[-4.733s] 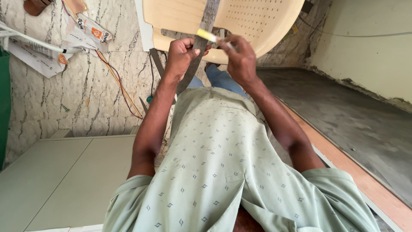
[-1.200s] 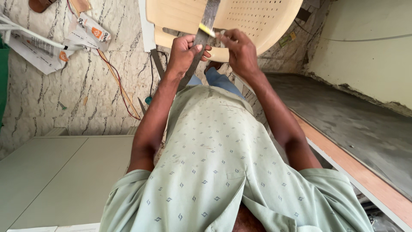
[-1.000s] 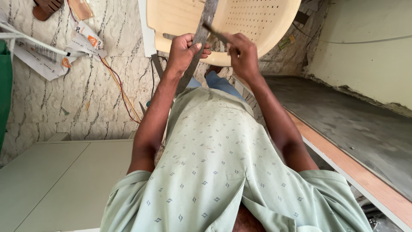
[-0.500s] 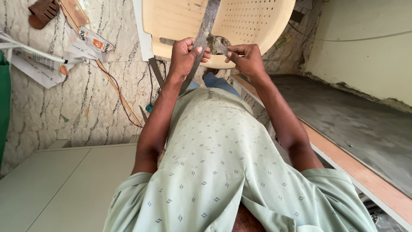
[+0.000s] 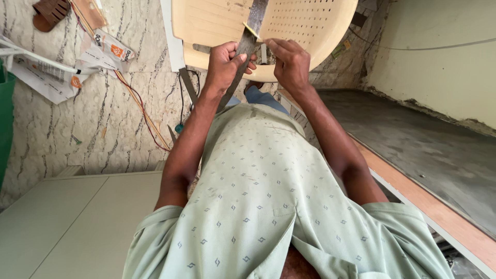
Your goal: The person cleans and marks metal bars using a small piece of abrasive block or cloth, measures sections using a measuring strip, and applies liquid coating from a small can to the surfaces.
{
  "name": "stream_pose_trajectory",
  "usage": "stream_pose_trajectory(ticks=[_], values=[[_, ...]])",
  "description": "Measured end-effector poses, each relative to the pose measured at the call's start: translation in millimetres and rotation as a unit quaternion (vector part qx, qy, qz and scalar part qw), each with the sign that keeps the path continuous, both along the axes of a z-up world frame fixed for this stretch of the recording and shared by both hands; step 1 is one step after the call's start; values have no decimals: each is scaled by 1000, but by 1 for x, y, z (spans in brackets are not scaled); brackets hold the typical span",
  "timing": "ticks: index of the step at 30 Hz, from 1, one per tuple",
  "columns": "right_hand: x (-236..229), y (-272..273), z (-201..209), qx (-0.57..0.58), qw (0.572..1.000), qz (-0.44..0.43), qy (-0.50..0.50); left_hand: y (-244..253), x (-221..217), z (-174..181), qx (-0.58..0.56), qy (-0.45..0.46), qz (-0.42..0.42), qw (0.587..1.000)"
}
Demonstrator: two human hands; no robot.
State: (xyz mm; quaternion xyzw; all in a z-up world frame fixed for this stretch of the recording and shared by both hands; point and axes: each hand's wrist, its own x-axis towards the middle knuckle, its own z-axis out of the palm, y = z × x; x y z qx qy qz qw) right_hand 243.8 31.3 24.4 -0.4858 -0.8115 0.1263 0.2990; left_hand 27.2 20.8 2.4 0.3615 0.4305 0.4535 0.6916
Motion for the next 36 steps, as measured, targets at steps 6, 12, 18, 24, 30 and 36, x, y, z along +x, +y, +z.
stream_pose_trajectory(ticks=[6, 12, 18, 24, 30, 36], values=[[9, -1, 6, 0, 1000, -10, 23, 5, 1, 3, -5, -1, 6, 1000], [10, 20, -2, 43, 998, -19, -30, 8, 3, 9, 10, -14, -5, 1000], [16, 6, 2, 46, 999, 4, 19, 9, 3, 8, -15, -8, 1, 1000], [11, 48, -1, -4, 999, -42, 24, 15, 8, 7, 15, -25, -9, 1000], [6, 9, 3, -52, 998, -8, -21, 9, 6, 1, -1, -27, 2, 1000], [3, 14, 17, -54, 997, -17, 49, 14, 8, 0, -39, -2, -4, 999]])
